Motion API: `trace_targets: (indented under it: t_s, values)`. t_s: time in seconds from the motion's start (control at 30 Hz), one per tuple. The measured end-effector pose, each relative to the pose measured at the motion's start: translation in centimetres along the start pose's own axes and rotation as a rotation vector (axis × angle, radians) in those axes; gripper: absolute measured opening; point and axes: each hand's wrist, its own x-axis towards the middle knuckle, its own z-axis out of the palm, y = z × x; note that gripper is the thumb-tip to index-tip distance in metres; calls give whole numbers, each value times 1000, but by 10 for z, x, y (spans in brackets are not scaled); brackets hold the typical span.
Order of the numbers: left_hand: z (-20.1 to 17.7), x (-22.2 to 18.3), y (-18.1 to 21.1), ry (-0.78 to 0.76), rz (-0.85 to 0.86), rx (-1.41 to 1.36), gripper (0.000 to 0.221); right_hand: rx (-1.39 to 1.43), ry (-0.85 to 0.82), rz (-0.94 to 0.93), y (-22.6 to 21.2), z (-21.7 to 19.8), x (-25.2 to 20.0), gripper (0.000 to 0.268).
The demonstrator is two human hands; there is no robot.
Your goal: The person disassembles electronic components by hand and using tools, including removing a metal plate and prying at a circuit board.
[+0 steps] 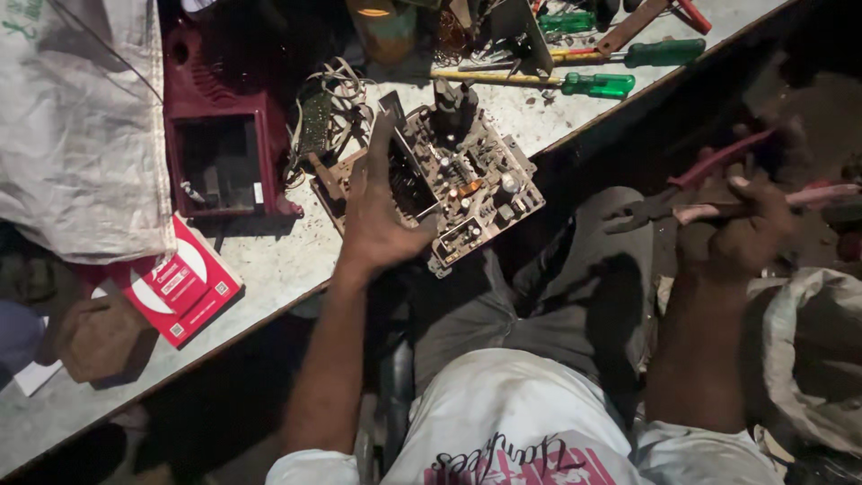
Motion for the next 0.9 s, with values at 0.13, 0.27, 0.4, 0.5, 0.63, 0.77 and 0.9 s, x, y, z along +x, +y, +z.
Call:
trace_targets:
  t_s: [0.13,0.27,0.4,0.5,0.63,0.77,0.9]
  values:
    - [-6,4,-6,-33,99,-95,125,-208,54,-99,2,-15,-9,14]
    - [-12,-2,5,-58,32,-253,120,49,142,10,-11,10,-13,15]
    - [-14,-4,9,-56,-12,-368,123,126,113,37,-30,66,-20,33]
    - [-12,-4,0,-47,71,-306,119,274,346,86,-38,102,-32,52]
    - [-8,-5,-9,-38,71,-207,121,197,151,93,-41,131,-42,67]
    - [-3,-6,-13,-44,13,-145,122,231,-1,129,-26,172,-44,76]
    - [-3,-5,-16,-85,-18,-103,120,121,-154,97,2,218,-38,78]
